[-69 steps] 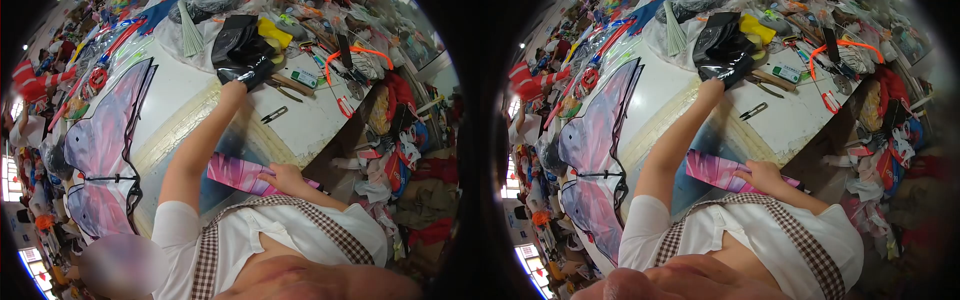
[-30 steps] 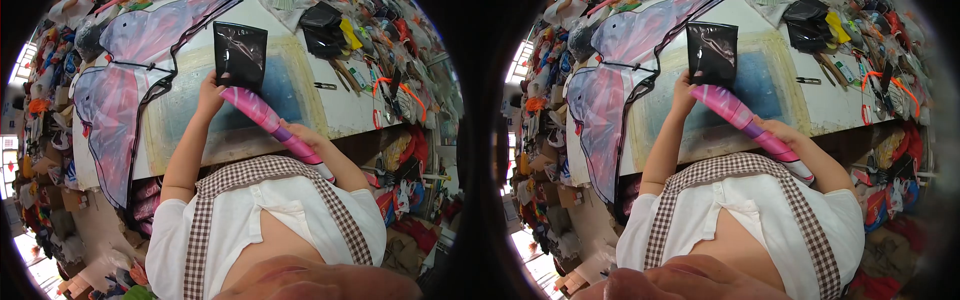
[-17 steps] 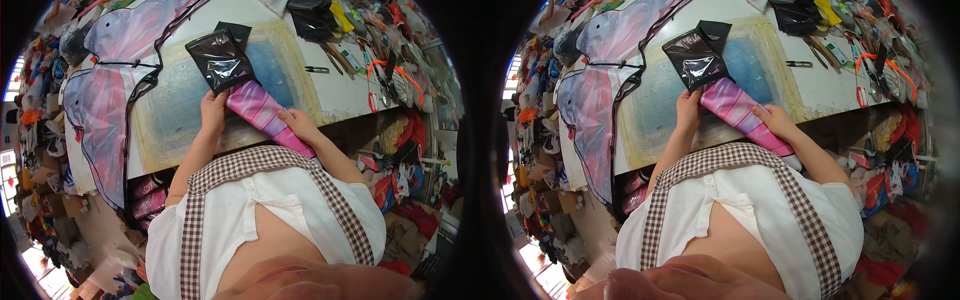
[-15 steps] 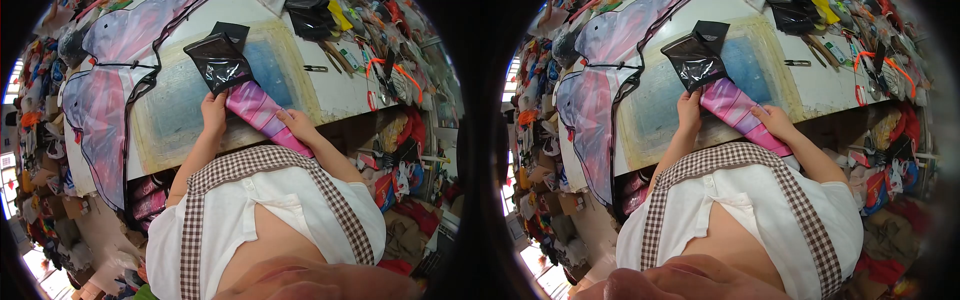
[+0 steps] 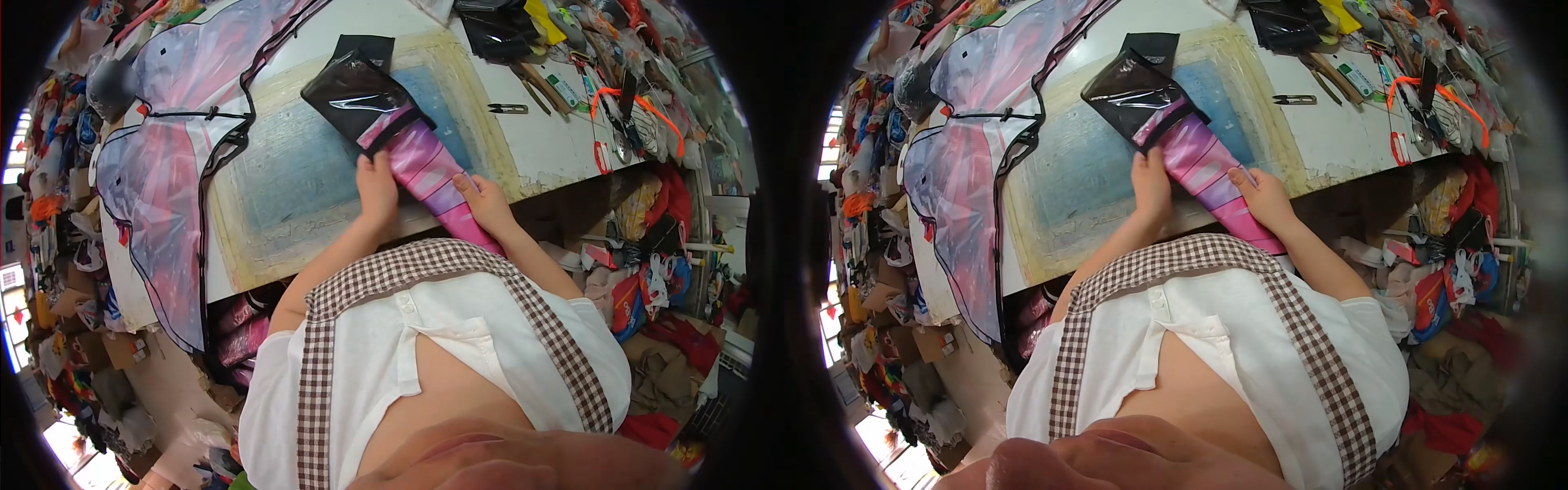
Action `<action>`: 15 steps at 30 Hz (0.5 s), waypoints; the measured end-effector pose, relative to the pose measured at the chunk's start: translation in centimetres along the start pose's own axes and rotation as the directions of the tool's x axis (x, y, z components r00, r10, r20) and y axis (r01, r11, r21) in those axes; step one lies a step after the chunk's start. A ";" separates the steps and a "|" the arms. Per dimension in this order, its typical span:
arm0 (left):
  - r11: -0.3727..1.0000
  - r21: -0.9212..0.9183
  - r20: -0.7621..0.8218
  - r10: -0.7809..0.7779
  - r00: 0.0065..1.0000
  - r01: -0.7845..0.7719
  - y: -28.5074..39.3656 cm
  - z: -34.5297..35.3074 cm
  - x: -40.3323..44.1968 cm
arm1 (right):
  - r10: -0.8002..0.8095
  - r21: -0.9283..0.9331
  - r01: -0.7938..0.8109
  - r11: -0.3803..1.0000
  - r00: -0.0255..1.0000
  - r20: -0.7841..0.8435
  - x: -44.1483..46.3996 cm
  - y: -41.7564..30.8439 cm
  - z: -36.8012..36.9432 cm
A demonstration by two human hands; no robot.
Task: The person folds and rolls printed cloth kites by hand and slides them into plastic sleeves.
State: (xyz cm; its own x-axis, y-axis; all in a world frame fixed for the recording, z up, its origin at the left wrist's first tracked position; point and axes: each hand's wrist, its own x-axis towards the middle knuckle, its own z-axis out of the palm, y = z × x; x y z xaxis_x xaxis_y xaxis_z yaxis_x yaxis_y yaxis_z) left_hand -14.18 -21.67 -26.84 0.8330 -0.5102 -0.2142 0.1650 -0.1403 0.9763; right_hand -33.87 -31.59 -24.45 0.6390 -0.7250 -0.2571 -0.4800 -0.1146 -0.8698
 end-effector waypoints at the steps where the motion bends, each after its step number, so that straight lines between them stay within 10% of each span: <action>1: 1.000 0.000 0.005 0.000 1.000 0.000 0.3 -0.2 -0.3 | 0.002 0.000 -0.002 1.000 1.000 -0.004 0.0 -0.1 -0.2; 8: 0.657 -0.610 0.417 -0.211 0.884 0.444 4.7 -0.3 2.6 | 0.002 -0.182 0.015 0.983 0.996 0.093 0.9 -3.2 -1.1; 13: 0.762 -0.548 0.350 -0.166 0.922 0.346 4.4 0.5 2.0 | -0.052 -0.092 0.057 0.994 0.997 0.051 2.6 -5.1 -1.3; 15: 0.723 -0.572 0.440 -0.128 0.889 0.387 7.4 -3.4 6.0 | -0.068 0.047 0.056 0.997 0.950 0.303 1.6 -5.4 -1.4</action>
State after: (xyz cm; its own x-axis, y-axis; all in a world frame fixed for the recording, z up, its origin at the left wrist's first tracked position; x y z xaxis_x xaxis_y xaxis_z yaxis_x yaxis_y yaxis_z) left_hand -6.13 -22.90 -20.81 0.4869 -0.8088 -0.3298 0.7439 0.1860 0.6419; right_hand -31.08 -33.06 -19.60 0.8222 -0.4753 -0.3130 -0.4144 -0.1229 -0.9018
